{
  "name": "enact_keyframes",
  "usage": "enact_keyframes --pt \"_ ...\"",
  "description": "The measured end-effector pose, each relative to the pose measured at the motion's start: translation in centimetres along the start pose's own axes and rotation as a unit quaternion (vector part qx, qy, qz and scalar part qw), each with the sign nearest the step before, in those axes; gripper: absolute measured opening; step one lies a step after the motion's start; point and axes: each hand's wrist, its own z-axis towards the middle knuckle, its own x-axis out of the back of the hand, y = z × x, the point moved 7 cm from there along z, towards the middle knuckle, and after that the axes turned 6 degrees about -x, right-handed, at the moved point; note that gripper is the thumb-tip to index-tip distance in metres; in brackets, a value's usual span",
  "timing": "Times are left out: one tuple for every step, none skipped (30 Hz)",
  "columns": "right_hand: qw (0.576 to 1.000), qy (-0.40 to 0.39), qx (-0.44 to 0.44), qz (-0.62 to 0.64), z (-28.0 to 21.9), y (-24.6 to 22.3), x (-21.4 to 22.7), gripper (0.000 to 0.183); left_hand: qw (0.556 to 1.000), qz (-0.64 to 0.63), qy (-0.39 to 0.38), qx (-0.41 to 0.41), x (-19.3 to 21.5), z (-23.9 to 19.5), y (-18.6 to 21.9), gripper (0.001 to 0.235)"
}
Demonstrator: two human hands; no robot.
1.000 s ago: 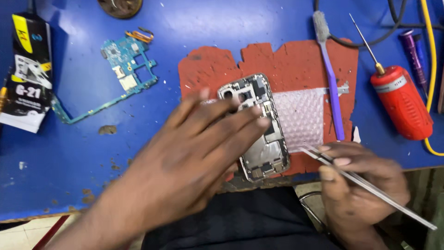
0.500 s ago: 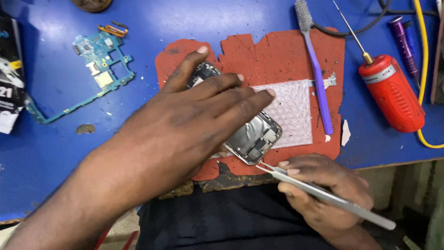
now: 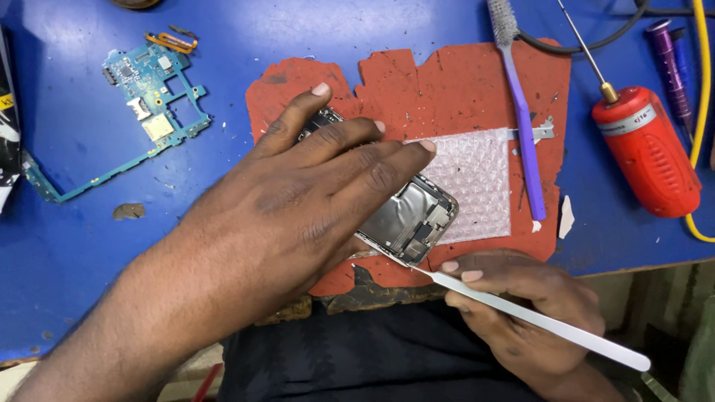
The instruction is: The person uses tweezers and a hot air gun to remove and reposition small components on a disassembled smartphone. They repeatedly heat and scrape areas around the camera module and battery, then use tweezers to lift and place parts.
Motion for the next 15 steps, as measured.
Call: enact_keyframes --pt "1.0 -0.008 -0.002 -0.018 0.1 0.0 0.0 0.024 1.0 -0.001 0.001 0.0 0.0 0.0 0.0 0.064" --pt "0.999 -0.015 -0.004 -0.036 0.1 -0.1 0.0 0.025 1.0 -0.004 0.001 0.0 0.0 0.0 0.0 0.064" --pt "0.999 -0.023 0.008 -0.04 0.3 -0.3 -0.1 0.025 1.0 -0.007 0.002 0.0 0.0 0.0 -0.1 0.063" --pt "0.998 -0.03 0.02 -0.045 0.5 -0.5 -0.1 0.025 1.0 -0.01 0.002 0.0 -0.1 0.0 -0.1 0.062" --pt "0.997 -0.038 0.033 -0.05 0.7 -0.7 0.0 0.025 1.0 -0.011 0.003 -0.001 -0.1 0.1 -0.1 0.063" --pt "0.997 -0.048 0.036 -0.054 1.0 -0.8 0.0 0.024 1.0 -0.012 0.003 -0.001 -0.2 0.0 -0.1 0.063" --pt "0.996 -0.058 0.039 -0.058 1.2 -0.9 0.1 0.024 1.0 -0.012 0.003 -0.001 -0.2 0.0 -0.1 0.063" --pt "0.995 -0.069 0.043 -0.062 1.5 -0.9 0.0 0.023 1.0 -0.013 0.004 0.0 -0.2 -0.1 -0.1 0.063" --pt "0.994 -0.077 0.048 -0.054 1.8 -1.0 0.0 0.023 1.0 -0.013 0.005 0.002 -0.2 -0.2 -0.1 0.063" --pt "0.994 -0.084 0.053 -0.047 2.0 -1.0 0.0 0.023 1.0 -0.014 0.006 0.002 -0.3 -0.2 -0.1 0.063" --pt "0.993 -0.092 0.058 -0.04 2.1 -1.1 -0.1 0.023 1.0 -0.013 0.004 0.002 -0.3 -0.2 -0.2 0.063" --pt "0.993 -0.092 0.057 -0.051 2.1 -1.1 -0.2 0.025 1.0 -0.013 0.001 0.003 -0.3 -0.2 -0.2 0.064" --pt "0.992 -0.093 0.056 -0.062 2.1 -1.2 -0.2 0.026 1.0 -0.012 -0.001 0.003 -0.3 -0.2 -0.2 0.065" --pt "0.991 -0.093 0.056 -0.073 2.1 -1.3 -0.4 0.028 1.0 -0.012 -0.001 0.005 -0.2 -0.1 -0.2 0.064" --pt "0.991 -0.095 0.067 -0.071 2.2 -1.4 -0.5 0.03 1.0 -0.012 -0.001 0.007 -0.2 -0.1 -0.2 0.062"
